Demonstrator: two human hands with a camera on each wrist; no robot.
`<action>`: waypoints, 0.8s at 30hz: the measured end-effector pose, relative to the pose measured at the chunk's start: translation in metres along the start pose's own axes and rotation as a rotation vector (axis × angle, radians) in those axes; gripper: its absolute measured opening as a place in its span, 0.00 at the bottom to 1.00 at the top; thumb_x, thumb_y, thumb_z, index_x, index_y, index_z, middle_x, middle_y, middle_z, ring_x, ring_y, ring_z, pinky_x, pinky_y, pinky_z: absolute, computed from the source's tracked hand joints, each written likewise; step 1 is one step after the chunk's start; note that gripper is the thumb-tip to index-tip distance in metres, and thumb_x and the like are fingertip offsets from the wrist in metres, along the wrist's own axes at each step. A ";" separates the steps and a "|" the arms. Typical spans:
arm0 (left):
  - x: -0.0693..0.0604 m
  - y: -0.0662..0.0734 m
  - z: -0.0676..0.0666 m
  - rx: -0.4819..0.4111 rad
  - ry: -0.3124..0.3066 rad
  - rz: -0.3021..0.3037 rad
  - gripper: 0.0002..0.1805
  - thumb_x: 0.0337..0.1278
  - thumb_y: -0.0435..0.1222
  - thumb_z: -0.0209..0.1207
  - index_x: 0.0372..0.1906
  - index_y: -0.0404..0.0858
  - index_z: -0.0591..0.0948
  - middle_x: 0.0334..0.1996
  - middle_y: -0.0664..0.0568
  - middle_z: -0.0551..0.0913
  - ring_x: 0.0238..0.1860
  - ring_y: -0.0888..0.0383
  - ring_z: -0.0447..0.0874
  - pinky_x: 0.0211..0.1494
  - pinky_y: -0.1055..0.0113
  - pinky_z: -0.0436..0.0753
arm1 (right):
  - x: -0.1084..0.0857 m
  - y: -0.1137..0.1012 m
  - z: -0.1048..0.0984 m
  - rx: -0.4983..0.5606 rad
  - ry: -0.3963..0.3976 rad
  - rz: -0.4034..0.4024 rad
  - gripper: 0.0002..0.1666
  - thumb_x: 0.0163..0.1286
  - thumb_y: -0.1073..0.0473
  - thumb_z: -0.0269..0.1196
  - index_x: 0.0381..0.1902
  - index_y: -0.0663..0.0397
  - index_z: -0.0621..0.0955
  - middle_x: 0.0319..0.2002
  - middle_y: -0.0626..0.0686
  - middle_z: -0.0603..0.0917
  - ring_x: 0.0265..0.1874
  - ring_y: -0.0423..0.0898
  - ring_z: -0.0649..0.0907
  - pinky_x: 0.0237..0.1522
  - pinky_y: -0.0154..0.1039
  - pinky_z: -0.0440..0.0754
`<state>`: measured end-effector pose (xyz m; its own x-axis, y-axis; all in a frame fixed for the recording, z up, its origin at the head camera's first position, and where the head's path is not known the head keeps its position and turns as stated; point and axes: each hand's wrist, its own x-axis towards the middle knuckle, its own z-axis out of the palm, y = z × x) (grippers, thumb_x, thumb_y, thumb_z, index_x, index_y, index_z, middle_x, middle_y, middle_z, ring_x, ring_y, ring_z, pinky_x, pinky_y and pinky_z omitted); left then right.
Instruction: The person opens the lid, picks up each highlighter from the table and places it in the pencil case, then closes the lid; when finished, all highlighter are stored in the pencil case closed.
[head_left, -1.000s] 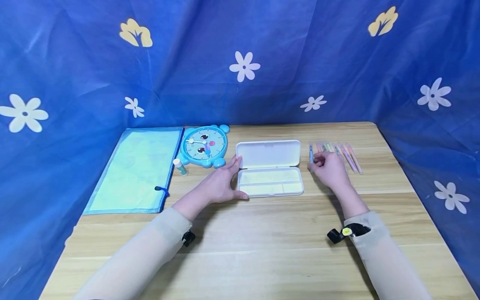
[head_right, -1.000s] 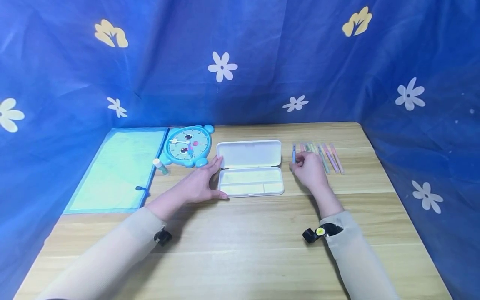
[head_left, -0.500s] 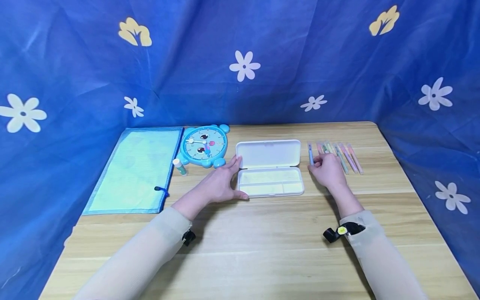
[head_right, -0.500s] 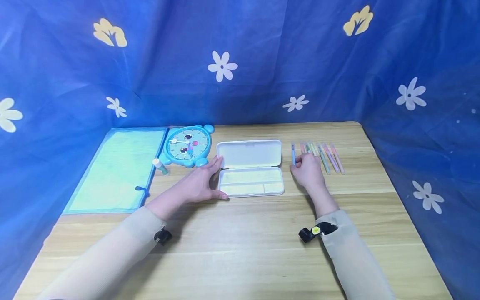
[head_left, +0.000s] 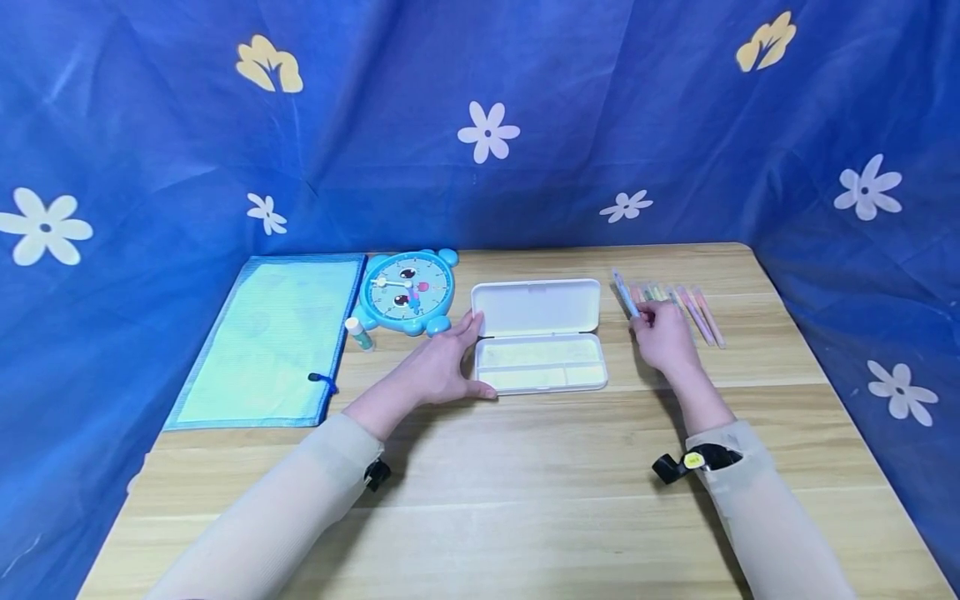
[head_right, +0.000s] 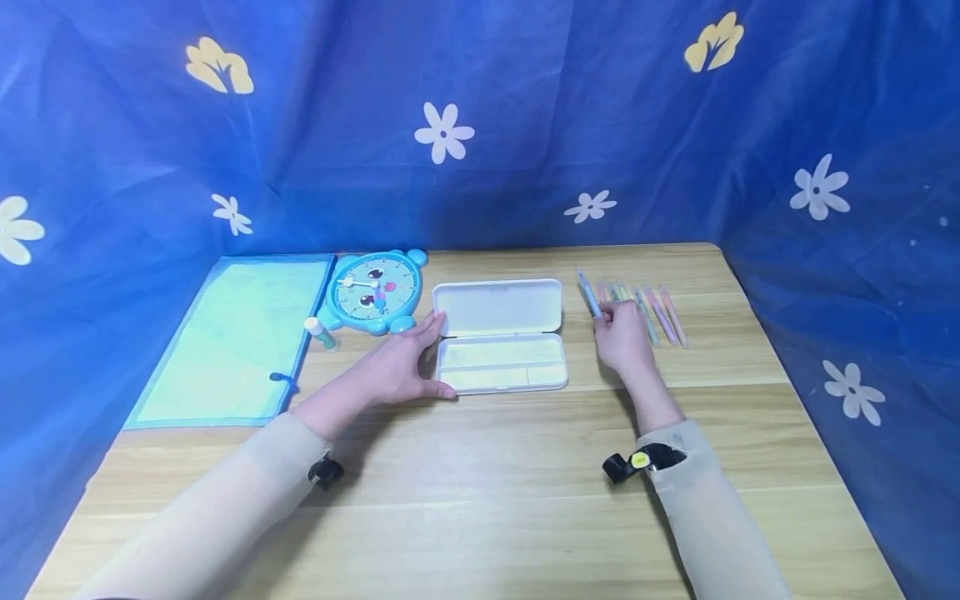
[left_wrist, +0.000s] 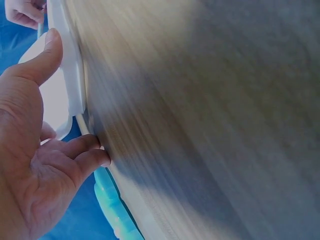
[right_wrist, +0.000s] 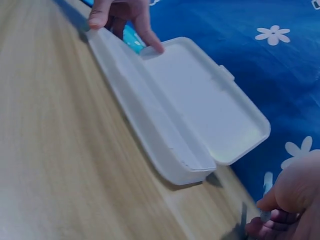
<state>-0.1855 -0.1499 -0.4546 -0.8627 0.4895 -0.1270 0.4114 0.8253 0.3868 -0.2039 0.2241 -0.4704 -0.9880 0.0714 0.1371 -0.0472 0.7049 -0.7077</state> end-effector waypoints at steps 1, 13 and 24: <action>0.000 0.000 0.000 0.001 -0.001 -0.001 0.75 0.42 0.67 0.77 0.86 0.38 0.48 0.83 0.38 0.50 0.78 0.36 0.60 0.79 0.48 0.64 | 0.000 -0.001 -0.002 0.007 0.004 -0.003 0.16 0.74 0.71 0.60 0.53 0.80 0.83 0.39 0.66 0.84 0.40 0.60 0.83 0.45 0.50 0.80; 0.001 -0.001 -0.001 -0.009 -0.003 0.005 0.75 0.42 0.67 0.78 0.86 0.37 0.49 0.83 0.38 0.50 0.79 0.36 0.59 0.79 0.48 0.64 | 0.000 -0.016 -0.019 0.177 0.171 -0.028 0.13 0.75 0.70 0.64 0.53 0.74 0.85 0.40 0.65 0.86 0.36 0.49 0.82 0.35 0.24 0.76; 0.001 0.000 -0.001 -0.005 -0.010 0.003 0.75 0.42 0.67 0.78 0.86 0.37 0.48 0.83 0.38 0.50 0.78 0.36 0.60 0.79 0.47 0.64 | -0.004 -0.035 -0.017 0.261 0.260 -0.183 0.11 0.72 0.72 0.68 0.50 0.69 0.88 0.40 0.61 0.86 0.36 0.44 0.82 0.37 0.23 0.79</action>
<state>-0.1871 -0.1496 -0.4539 -0.8586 0.4945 -0.1353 0.4123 0.8228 0.3913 -0.1962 0.2113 -0.4348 -0.8914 0.1610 0.4236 -0.2872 0.5226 -0.8028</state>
